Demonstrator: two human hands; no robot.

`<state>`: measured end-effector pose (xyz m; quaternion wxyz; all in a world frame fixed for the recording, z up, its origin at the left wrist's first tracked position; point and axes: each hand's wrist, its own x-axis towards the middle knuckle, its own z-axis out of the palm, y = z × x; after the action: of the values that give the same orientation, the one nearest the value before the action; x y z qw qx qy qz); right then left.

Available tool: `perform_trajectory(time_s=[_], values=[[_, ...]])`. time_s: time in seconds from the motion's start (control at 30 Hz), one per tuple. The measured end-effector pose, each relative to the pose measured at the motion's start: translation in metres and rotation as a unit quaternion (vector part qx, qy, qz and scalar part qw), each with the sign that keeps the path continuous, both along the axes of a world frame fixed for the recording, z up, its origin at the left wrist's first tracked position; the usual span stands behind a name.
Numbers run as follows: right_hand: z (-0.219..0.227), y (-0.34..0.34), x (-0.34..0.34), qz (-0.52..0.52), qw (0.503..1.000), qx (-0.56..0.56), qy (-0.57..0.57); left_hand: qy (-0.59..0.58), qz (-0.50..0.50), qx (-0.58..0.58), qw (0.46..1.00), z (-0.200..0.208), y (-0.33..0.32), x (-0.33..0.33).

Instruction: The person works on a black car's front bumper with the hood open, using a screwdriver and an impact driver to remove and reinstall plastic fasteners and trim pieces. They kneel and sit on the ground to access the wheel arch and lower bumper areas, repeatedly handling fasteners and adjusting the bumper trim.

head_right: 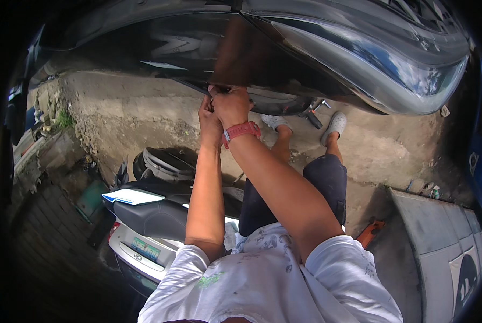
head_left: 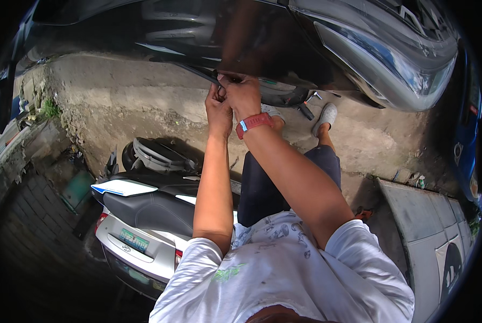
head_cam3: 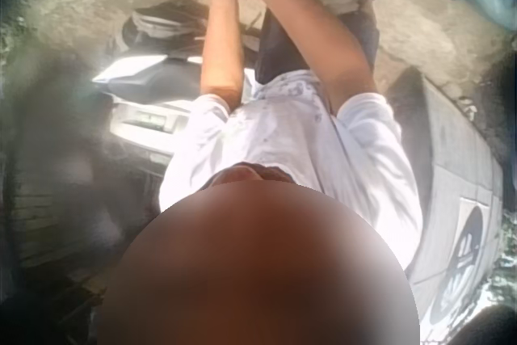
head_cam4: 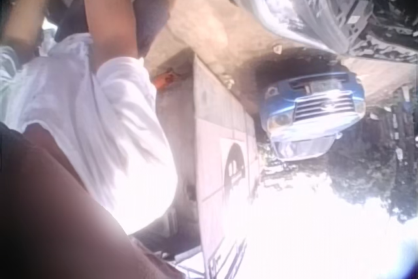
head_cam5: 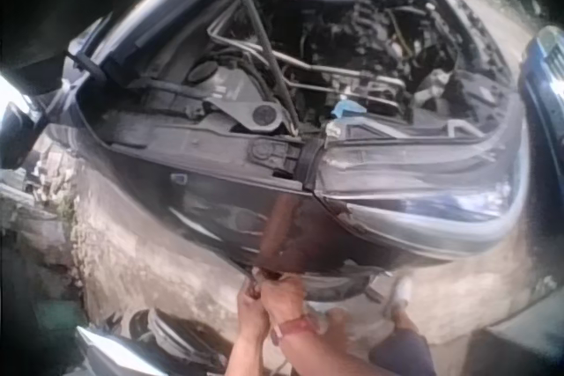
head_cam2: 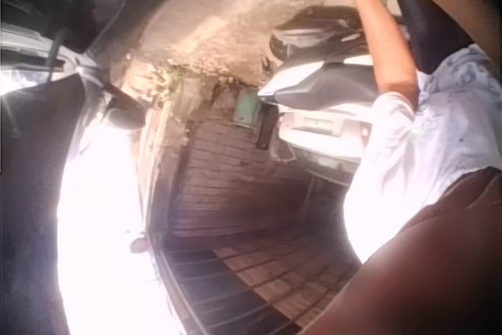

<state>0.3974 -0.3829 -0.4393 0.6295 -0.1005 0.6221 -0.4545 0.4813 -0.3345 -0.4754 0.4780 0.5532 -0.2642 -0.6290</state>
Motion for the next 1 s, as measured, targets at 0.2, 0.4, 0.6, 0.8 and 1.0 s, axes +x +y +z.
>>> perform_trajectory(time_s=[0.2, 0.4, 0.6, 0.8, 1.0], values=[[-0.027, 0.003, 0.012, 0.018, 0.993, -0.008, 0.119, 0.009, 0.001, 0.022, 1.0, 0.008, -0.004, -0.004], [-0.045, 0.009, 0.017, 0.041, 0.983, 0.001, 0.178, -0.001, 0.019, 0.021, 1.0, 0.012, -0.004, -0.01], [-0.028, 0.009, 0.01, 0.029, 0.992, -0.007, 0.121, -0.074, 0.008, 0.01, 0.997, 0.022, -0.003, -0.007], [-0.011, 0.007, 0.013, 0.038, 0.98, -0.001, 0.194, -0.574, -0.041, -0.187, 0.796, 0.069, -0.021, 0.018], [-0.012, 0.01, 0.0, 0.134, 0.977, 0.017, 0.166, -0.652, -0.243, -0.261, 0.669, 0.085, -0.066, 0.033]])
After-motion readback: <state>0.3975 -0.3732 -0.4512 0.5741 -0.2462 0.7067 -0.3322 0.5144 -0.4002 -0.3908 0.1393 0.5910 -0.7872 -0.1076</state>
